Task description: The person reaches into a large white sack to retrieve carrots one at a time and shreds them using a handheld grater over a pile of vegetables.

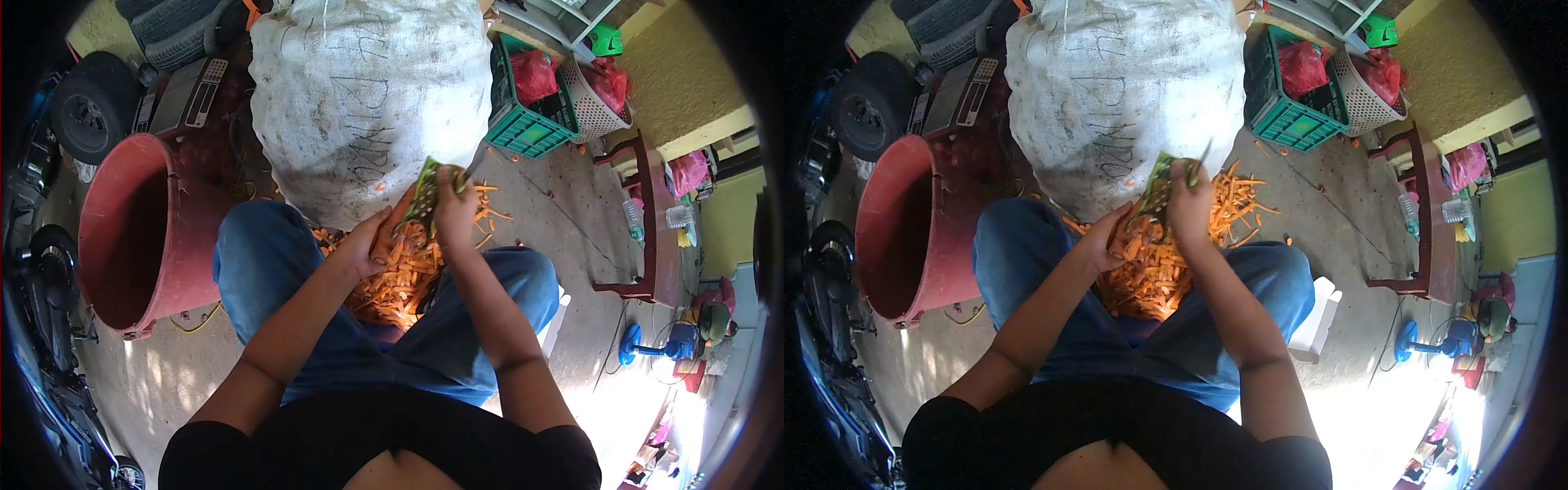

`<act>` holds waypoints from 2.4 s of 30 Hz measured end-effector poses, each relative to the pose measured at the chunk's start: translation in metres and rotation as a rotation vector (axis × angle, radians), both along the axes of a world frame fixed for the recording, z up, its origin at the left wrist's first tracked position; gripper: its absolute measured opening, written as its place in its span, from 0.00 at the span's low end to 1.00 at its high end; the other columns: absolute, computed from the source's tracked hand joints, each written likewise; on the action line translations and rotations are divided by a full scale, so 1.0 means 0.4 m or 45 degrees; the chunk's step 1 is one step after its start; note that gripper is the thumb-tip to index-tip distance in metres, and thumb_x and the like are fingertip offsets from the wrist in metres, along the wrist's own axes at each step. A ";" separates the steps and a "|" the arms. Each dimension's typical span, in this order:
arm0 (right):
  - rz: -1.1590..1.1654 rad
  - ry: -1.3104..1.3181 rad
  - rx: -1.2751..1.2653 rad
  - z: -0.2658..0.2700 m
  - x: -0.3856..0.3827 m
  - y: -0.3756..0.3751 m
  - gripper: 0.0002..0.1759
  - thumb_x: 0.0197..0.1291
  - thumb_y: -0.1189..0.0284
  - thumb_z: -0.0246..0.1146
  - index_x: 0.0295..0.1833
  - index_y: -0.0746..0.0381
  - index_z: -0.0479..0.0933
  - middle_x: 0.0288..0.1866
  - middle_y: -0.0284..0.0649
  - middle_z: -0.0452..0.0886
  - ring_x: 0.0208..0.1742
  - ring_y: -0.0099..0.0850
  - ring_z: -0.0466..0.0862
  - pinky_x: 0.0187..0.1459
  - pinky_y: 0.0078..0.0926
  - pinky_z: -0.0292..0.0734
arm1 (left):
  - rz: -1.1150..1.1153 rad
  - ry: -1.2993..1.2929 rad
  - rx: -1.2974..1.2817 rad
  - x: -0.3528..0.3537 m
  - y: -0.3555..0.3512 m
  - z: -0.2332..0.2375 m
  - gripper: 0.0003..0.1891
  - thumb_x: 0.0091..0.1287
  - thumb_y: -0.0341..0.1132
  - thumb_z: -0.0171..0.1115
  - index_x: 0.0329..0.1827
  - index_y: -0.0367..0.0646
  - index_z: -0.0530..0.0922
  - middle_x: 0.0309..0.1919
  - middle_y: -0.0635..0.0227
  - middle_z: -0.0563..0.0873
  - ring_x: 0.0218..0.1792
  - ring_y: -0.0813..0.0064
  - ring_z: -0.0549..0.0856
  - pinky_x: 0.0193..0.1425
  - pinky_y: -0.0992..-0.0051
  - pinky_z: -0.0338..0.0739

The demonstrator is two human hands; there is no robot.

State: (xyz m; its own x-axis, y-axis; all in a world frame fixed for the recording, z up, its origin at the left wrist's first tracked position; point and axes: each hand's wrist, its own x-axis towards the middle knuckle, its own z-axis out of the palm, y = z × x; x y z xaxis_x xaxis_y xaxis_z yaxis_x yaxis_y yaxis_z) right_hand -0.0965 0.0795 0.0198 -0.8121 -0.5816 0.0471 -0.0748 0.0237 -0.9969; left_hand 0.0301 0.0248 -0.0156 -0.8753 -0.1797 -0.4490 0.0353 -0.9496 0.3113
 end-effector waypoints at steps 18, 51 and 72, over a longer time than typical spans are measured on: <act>-0.096 0.476 0.311 -0.007 0.054 -0.031 0.12 0.54 0.69 0.54 0.33 0.70 0.72 0.20 0.49 0.74 0.20 0.36 0.74 0.25 0.29 0.67 | 0.022 -0.160 -0.268 -0.012 -0.033 -0.054 0.16 0.66 0.39 0.37 0.41 0.36 0.70 0.29 0.64 0.79 0.28 0.74 0.80 0.33 0.77 0.78; -0.776 0.512 0.182 -0.054 -0.269 0.015 0.12 0.55 0.68 0.54 0.30 0.67 0.72 0.19 0.42 0.74 0.16 0.29 0.70 0.18 0.28 0.65 | -0.175 -0.220 -0.289 0.007 0.015 0.020 0.19 0.66 0.45 0.36 0.45 0.36 0.65 0.27 0.61 0.76 0.25 0.71 0.79 0.24 0.72 0.76; -0.759 0.470 0.178 -0.033 -0.230 0.002 0.14 0.55 0.67 0.54 0.26 0.67 0.70 0.16 0.43 0.73 0.15 0.32 0.71 0.18 0.30 0.65 | -0.274 -0.093 -0.399 0.015 0.014 0.044 0.19 0.66 0.44 0.36 0.45 0.36 0.65 0.26 0.63 0.76 0.27 0.72 0.78 0.28 0.71 0.76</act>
State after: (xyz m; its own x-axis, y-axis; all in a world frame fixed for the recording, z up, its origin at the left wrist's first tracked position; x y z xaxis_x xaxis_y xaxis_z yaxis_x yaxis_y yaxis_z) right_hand -0.1884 0.0803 0.0064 -0.9391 -0.0640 0.3376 -0.3411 0.2914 -0.8937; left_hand 0.0363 0.0305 0.0020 -0.8757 -0.1334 -0.4641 -0.1876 -0.7915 0.5816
